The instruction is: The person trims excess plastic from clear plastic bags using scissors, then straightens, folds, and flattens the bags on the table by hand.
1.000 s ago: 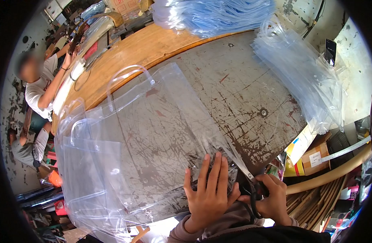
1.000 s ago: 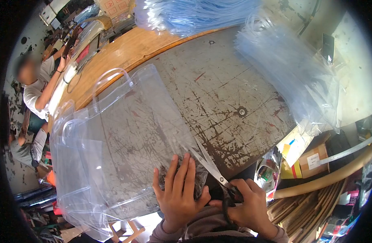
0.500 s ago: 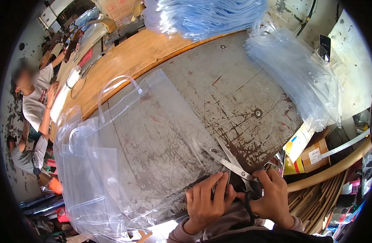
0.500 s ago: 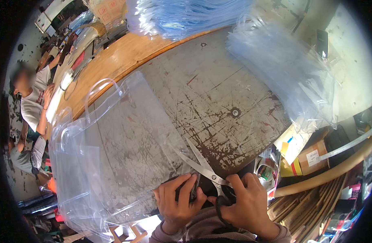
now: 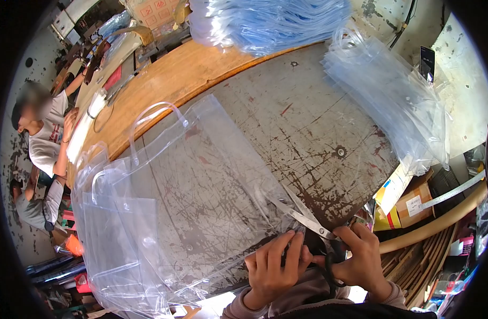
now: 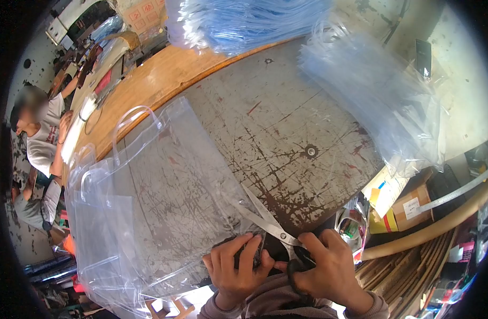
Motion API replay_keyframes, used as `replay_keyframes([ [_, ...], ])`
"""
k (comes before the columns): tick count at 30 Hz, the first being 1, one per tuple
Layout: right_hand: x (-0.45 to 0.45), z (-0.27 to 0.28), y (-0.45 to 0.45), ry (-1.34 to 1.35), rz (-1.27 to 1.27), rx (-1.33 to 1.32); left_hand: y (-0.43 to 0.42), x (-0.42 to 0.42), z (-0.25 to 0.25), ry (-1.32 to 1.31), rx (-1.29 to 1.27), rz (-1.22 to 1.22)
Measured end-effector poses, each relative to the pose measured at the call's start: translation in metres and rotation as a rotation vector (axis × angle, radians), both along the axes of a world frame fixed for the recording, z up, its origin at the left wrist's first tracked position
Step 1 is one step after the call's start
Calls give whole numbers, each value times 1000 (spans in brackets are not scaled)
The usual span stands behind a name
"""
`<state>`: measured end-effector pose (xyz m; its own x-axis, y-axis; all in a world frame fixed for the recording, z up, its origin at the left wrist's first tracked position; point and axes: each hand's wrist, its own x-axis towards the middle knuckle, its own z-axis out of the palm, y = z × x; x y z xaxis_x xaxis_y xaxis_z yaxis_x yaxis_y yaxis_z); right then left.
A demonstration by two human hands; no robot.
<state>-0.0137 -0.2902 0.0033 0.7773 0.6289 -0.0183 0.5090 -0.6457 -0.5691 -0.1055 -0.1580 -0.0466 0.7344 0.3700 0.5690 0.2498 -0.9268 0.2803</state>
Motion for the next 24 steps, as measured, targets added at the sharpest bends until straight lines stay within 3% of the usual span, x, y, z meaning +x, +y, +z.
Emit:
replay_keyframes([
  [6, 0, -5, -3, -11, -34, 32, 0, 0, 4, 18, -9, 13],
  [11, 20, 9, -6, 215, -95, 162, 0, -4, 4, -36, -47, 7],
  [15, 41, 2, 0, -183, -170, 92, 1, -10, 6, -72, -147, -33],
  [19, 51, -4, 9, -247, -76, 124, 4, -26, 10, -21, -226, -75],
  [24, 49, 4, 16, -364, 58, -70, 7, -31, 9, -53, -264, -101],
])
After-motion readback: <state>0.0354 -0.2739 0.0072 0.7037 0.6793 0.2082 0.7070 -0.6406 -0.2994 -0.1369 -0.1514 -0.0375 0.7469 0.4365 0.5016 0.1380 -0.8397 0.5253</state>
